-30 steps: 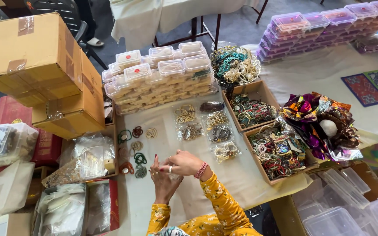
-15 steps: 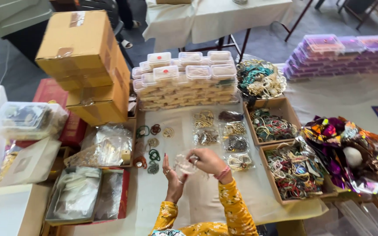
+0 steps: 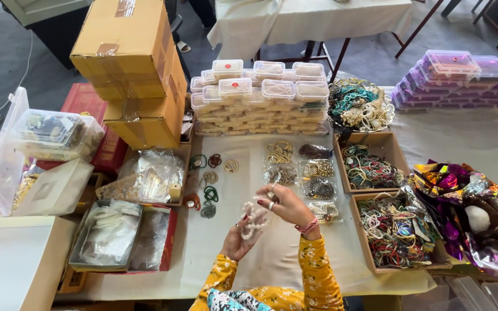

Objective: Sorting and packaging beads and jewelry items into small plastic bags.

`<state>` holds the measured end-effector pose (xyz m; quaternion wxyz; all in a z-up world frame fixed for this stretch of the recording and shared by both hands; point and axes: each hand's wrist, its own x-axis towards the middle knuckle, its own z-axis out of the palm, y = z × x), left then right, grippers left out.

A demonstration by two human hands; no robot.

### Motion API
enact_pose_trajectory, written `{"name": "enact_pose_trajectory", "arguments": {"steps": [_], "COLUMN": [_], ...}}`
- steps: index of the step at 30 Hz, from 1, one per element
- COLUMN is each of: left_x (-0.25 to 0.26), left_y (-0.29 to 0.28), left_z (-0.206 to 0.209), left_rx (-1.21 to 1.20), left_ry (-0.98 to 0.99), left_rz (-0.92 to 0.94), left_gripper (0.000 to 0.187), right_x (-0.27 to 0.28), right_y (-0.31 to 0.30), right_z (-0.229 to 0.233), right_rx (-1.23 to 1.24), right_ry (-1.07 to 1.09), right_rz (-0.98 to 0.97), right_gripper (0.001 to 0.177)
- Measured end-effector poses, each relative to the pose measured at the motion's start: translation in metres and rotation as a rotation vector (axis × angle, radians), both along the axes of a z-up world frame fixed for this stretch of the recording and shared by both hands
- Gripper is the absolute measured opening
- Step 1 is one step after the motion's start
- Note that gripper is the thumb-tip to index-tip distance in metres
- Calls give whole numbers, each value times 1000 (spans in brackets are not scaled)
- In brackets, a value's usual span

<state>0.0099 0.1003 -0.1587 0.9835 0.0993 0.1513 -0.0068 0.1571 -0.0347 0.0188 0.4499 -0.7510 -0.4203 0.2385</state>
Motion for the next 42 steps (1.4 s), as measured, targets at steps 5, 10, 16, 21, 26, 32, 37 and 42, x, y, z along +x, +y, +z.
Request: {"name": "enact_pose_trajectory", "arguments": {"steps": [5,10,16,21,26,32,37,42], "left_x": [5,4,6,5,1,-2,-2,-2], "left_y": [-1,4,7,11,11,3,1,-1], "left_z": [-41,-20,-7,-8,1,-10,10,39], "left_rx": [-90,-105,-80,-25,60,111,-42,-105], "left_ry": [-42,-60,-71,-114,-125,-214,-263,-272], "left_rz": [78,102,131,137,121,34,19,42], "left_gripper": [37,36,35,37,43,52,59,62], "right_x": [-2,1,14,13,15,1,4,3], "right_y": [-6,-19,-39,-48,-54,-48,-53,-57], "right_z": [24,31,19,29,16,40,38,40], "right_rx": [213,302,62,-55,155,142,70,68], "right_ry": [81,-13,212,404,385,158,100,124], "right_rz": [-81,-192,-221,-166,-256,-133,-72,-4], "right_gripper": [29,30,44,46,35,31,31,33]}}
